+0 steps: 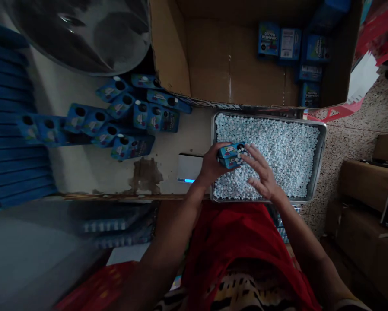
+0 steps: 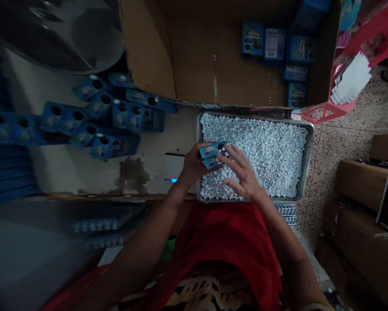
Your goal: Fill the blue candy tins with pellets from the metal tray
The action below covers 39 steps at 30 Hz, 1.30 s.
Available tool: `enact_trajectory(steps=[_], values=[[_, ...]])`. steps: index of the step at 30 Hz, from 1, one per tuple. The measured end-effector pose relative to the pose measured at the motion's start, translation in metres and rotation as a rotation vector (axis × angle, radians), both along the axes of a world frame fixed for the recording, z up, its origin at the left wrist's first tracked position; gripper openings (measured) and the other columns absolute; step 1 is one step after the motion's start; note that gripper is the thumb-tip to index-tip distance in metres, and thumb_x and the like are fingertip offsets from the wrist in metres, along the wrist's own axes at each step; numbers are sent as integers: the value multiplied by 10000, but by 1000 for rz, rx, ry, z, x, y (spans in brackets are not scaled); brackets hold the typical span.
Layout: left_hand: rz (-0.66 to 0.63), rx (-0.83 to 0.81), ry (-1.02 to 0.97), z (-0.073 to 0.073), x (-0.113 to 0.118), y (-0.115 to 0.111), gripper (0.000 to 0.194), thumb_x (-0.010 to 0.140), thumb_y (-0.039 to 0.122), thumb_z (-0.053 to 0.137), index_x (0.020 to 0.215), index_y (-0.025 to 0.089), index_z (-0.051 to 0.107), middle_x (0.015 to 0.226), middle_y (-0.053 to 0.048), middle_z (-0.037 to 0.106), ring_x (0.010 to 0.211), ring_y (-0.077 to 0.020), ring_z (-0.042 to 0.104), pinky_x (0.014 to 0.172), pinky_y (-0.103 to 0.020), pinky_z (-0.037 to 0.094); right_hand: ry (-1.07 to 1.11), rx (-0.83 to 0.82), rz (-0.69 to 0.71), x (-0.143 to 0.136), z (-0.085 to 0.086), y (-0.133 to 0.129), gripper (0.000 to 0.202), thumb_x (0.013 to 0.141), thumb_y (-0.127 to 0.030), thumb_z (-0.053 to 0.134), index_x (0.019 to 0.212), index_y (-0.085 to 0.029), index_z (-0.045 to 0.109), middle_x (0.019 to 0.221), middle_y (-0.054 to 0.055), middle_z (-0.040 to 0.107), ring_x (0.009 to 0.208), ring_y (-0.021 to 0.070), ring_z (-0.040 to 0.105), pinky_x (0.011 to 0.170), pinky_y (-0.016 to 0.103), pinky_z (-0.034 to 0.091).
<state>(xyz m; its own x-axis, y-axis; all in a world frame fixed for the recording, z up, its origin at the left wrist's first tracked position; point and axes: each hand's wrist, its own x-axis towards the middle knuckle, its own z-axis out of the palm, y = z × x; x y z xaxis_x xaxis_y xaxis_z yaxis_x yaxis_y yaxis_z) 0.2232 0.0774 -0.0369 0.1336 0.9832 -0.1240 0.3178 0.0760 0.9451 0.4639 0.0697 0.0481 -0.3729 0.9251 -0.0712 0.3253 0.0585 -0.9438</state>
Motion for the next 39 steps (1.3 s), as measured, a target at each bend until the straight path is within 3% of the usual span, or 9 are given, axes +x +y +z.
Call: enact_trajectory(steps=[3,6,11,16,19,21,27,34,39], values=[[-72,-50,-157,2,6,9,820,747,703,950,1376,264,659,1460,-131,738,1364,-356,731,1183,-532,609,-205,103,-181,24,-32,35,426,1096,-607,598,1414,-377,764,1667,77,610,1622,371,480,1363,670,319],[-197,-18,-191,4,5,9,685,824,677,904,1346,291,687,1457,-114,743,1402,-357,710,1228,-564,575,-392,115,-138,30,-79,72,565,962,-727,746,1351,-319,784,1633,119,617,1610,451,432,1344,705,292],[-59,65,39,-2,-20,-11,678,796,582,934,1346,267,692,1410,-99,762,1354,-377,716,1213,-594,559,-469,55,-162,12,-117,62,562,886,-676,840,1289,-286,797,1500,153,680,1498,456,505,1296,662,363],[14,-147,-89,-5,-38,-34,823,653,620,991,1333,285,670,1428,-144,759,1360,-410,730,1146,-624,622,-127,-347,-483,2,-100,23,330,705,-463,936,879,-254,750,944,66,759,996,294,703,965,440,602],[42,-170,-140,-9,-36,-41,878,655,638,994,1381,293,640,1451,-155,749,1310,-406,762,1023,-613,685,363,-759,-568,-5,-71,8,375,714,-552,890,801,-257,675,740,-4,685,708,205,646,654,330,562],[33,-157,-129,-13,-31,-43,861,677,643,988,1375,277,641,1427,-151,759,1280,-382,776,1012,-567,692,623,-852,-544,-15,-45,-1,413,757,-641,814,795,-261,656,770,17,701,684,210,648,620,342,556],[-26,-72,75,-5,-15,-35,781,667,584,999,1281,208,698,1257,-80,780,1170,-345,761,1046,-483,645,781,-389,-691,-57,5,-10,359,906,-596,741,761,-276,670,863,52,691,881,255,680,898,426,582],[-207,-88,239,21,-2,-30,780,635,466,1019,1304,213,708,1199,-88,793,1115,-335,769,1010,-455,639,433,-170,-611,-54,-12,12,461,1064,-649,641,817,-262,691,843,24,660,849,210,646,877,365,538],[-98,-78,199,14,-1,-33,728,709,462,986,1335,235,693,1283,-88,794,1192,-330,767,1083,-467,622,344,-188,-261,-42,-2,10,439,1116,-641,553,1011,-266,755,1034,46,772,1027,239,738,1030,416,570]])
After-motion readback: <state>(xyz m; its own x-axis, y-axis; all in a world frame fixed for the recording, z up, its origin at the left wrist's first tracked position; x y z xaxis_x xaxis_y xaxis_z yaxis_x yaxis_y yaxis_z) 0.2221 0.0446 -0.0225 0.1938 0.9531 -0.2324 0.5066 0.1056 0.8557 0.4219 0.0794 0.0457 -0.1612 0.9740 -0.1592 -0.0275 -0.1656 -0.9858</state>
